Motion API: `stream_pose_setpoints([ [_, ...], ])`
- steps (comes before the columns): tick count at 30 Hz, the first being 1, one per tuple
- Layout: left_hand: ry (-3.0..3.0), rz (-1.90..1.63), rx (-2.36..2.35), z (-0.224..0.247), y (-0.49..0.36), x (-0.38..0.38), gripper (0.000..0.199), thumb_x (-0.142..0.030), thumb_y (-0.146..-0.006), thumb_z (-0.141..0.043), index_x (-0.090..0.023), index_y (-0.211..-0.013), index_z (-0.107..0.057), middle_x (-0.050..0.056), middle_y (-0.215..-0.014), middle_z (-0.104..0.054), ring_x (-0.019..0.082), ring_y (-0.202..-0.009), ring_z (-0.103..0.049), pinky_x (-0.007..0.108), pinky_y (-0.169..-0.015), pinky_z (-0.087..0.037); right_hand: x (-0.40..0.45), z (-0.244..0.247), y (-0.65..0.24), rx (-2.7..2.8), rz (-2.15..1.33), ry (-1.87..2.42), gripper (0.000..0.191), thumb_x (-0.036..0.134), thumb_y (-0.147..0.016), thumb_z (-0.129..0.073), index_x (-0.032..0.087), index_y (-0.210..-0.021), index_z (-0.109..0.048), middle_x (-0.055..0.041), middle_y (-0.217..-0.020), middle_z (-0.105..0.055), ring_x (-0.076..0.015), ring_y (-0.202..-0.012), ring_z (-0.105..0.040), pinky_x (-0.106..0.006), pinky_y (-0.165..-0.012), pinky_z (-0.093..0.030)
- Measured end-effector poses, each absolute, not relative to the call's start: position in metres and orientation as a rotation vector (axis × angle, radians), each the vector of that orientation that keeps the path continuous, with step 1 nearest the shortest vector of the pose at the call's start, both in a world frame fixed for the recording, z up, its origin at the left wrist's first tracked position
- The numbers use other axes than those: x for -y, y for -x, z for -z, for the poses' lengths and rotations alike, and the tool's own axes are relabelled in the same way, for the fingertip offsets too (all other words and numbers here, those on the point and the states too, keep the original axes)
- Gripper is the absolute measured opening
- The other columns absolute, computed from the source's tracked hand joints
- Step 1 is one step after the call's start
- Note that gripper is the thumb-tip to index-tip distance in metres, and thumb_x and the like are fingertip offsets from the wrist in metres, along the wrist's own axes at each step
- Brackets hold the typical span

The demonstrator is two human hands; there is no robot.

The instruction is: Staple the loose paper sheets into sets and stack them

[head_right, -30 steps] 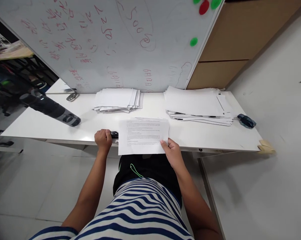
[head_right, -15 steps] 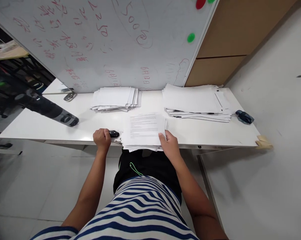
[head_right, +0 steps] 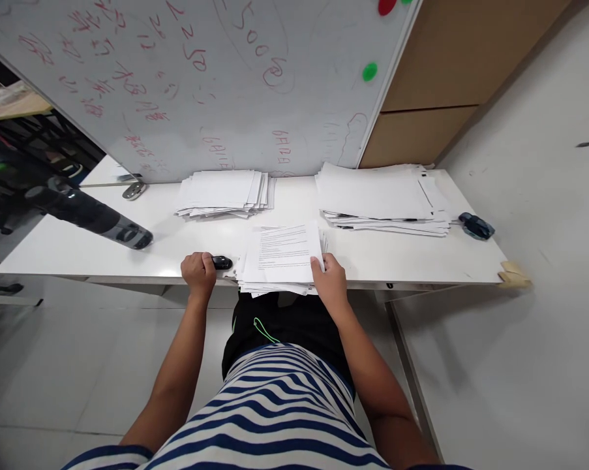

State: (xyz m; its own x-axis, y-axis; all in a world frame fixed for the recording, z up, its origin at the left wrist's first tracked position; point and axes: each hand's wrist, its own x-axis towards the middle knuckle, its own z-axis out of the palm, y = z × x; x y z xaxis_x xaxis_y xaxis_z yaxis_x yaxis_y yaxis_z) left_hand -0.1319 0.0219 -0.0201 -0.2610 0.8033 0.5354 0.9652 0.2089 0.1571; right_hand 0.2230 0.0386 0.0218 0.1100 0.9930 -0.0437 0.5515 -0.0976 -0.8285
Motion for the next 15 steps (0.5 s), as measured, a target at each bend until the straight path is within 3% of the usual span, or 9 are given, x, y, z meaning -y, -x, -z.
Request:
stream_pose_setpoints([
  [3,1.658,0.663,2.189,0.02,0.132,-0.022,0.038,-0.028,-0.098,-0.028,-0.022,-0.073,-0.056,0.01,-0.076,-0.06,0.025,-0.08,-0.052,0.039,-0.078,-0.032,-0.042,-0.014,-0.218,1.632,-0.547,1.811,0.032,0.044,-0.092,-0.047,0.019,-0.103,-0.062,-0.0145,-0.114,-0.067,-0.0294,-0.098,-0.061,-0.041,-0.08,-0.047],
  [7,1.665,0.703,2.241,0.019,0.131,-0.021,0.036,-0.028,-0.097,-0.03,-0.021,-0.074,-0.056,0.011,-0.078,-0.06,0.025,-0.082,-0.053,0.04,-0.08,-0.032,-0.042,-0.004,-0.213,1.76,-0.191,1.833,0.043,0.037,-0.088,-0.054,0.016,-0.125,-0.053,-0.021,-0.155,-0.032,-0.0383,-0.135,-0.037,-0.057,-0.1,-0.038],
  [10,1.657,0.721,2.238,0.018,0.13,-0.021,0.036,-0.028,-0.097,-0.029,-0.021,-0.074,-0.056,0.011,-0.078,-0.06,0.025,-0.083,-0.053,0.04,-0.08,-0.032,-0.042,0.002,-0.217,1.729,-0.089,1.799,0.052,0.038,-0.09,-0.053,0.017,-0.137,-0.043,-0.0207,-0.159,-0.02,-0.0365,-0.145,-0.022,-0.06,-0.109,-0.031],
  [15,1.639,0.72,2.278,0.01,0.125,-0.021,0.036,-0.032,-0.098,-0.031,-0.021,-0.074,-0.056,0.011,-0.078,-0.062,0.025,-0.081,-0.054,0.039,-0.078,-0.033,-0.055,0.016,-0.238,1.641,-0.023,1.772,0.048,0.039,-0.092,-0.048,0.019,-0.136,-0.045,-0.0189,-0.159,-0.021,-0.0358,-0.147,-0.017,-0.061,-0.111,-0.028],
])
